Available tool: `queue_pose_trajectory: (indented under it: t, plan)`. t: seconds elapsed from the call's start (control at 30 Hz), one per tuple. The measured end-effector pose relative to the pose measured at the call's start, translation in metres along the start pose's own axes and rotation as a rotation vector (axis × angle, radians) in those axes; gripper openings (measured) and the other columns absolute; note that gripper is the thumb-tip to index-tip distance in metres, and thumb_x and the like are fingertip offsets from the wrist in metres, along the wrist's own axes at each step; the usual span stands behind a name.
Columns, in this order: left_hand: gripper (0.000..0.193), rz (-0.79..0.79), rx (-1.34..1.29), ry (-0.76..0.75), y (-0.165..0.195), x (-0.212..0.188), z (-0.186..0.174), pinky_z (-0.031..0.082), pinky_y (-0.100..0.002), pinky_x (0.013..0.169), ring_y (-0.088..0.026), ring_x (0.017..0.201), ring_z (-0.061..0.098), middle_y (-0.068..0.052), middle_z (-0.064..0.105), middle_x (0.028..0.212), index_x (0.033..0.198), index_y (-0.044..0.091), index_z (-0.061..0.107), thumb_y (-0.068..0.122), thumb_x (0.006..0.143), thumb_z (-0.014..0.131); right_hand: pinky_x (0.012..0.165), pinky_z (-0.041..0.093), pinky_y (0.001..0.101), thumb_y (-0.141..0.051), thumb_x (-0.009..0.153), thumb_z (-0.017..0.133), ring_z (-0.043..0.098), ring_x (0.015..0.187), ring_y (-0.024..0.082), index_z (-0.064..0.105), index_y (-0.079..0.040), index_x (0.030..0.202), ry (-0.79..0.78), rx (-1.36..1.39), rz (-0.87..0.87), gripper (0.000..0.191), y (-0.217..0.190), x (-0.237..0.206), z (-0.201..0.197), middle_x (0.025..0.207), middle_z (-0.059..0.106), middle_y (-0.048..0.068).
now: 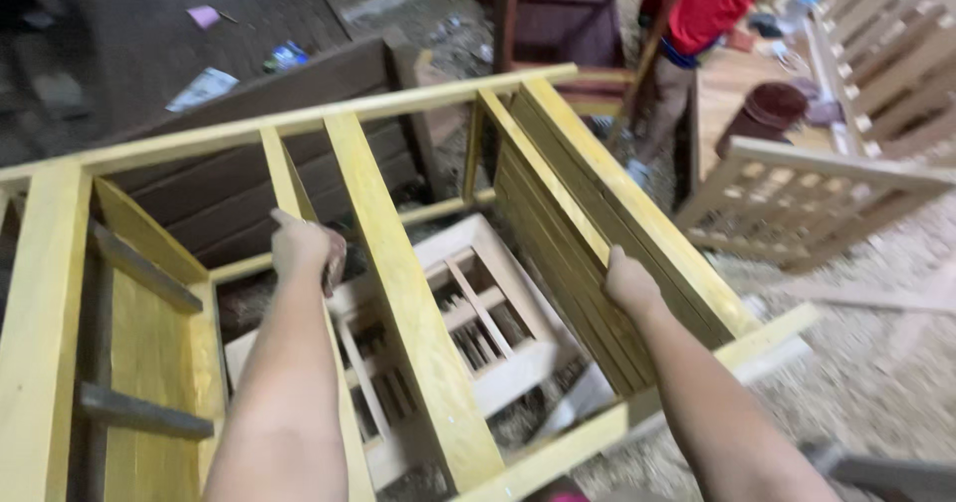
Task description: The person wipes and sands the rails of a light wooden chair frame using a small white pad, working along the top edges and slats while steadying the frame with the other hand. A coworker nearby wipes a red-painted chair with a cloth.
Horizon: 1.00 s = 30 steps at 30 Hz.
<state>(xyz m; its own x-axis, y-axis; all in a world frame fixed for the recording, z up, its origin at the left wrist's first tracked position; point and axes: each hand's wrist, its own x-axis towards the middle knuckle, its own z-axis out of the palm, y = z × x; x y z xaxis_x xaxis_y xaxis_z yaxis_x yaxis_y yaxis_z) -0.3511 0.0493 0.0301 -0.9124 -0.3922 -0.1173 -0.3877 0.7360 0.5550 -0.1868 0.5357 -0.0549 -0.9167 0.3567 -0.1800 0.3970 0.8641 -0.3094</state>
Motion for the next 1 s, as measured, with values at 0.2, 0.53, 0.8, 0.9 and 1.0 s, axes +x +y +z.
queue_pose_trajectory:
  t: [0.2,0.53,0.8,0.9,1.0]
  plan:
    - [0.08,0.014,-0.036,-0.088,0.03,-0.022,0.038,0.053,-0.049,0.097,-0.043,0.117,0.065,-0.033,0.062,0.129,0.161,-0.002,0.014,0.027,0.099,0.054,0.093,0.052,0.0559,-0.007,0.091,0.051,0.066,0.111,0.045,0.053,-0.002,0.115,0.021,0.013,0.119,0.025,0.036,-0.011,-0.054,0.113,0.068,0.03]
    - [0.084,0.123,-0.011,-0.023,0.031,-0.008,0.065,0.05,-0.05,0.101,-0.047,0.121,0.062,-0.036,0.063,0.129,0.16,-0.009,0.016,0.032,0.1,0.059,0.088,0.055,0.0559,-0.01,0.098,0.042,0.07,0.102,0.046,0.056,-0.001,0.111,0.173,-0.077,0.063,0.021,0.044,-0.002,-0.061,0.106,0.071,0.028]
    - [0.074,0.072,0.074,0.058,0.049,-0.042,0.05,0.05,-0.053,0.096,-0.047,0.117,0.059,-0.036,0.054,0.134,0.157,-0.006,0.023,0.031,0.101,0.055,0.088,0.057,0.0505,-0.046,0.092,0.064,0.071,0.102,0.04,0.054,-0.005,0.115,0.059,-0.107,0.101,0.048,0.032,-0.012,-0.08,0.106,0.073,0.022]
    - [0.064,0.166,0.078,0.135,0.087,-0.076,0.032,0.048,-0.052,0.094,-0.043,0.118,0.053,-0.035,0.039,0.146,0.153,0.003,0.032,0.027,0.099,0.057,0.088,0.059,0.0461,-0.06,0.099,0.053,0.08,0.092,0.038,0.06,-0.004,0.119,-0.097,0.131,0.222,0.06,0.046,-0.009,-0.085,0.102,0.078,0.024]
    - [0.049,0.079,-0.812,-0.045,0.153,-0.107,0.043,0.057,-0.042,0.101,-0.028,0.116,0.066,-0.018,0.06,0.138,0.138,0.004,0.051,0.022,0.093,0.058,0.09,0.053,0.0416,-0.059,0.097,0.049,0.072,0.097,0.031,0.069,-0.012,0.128,0.035,0.342,0.062,0.06,0.073,0.0,-0.082,0.109,0.074,0.017]
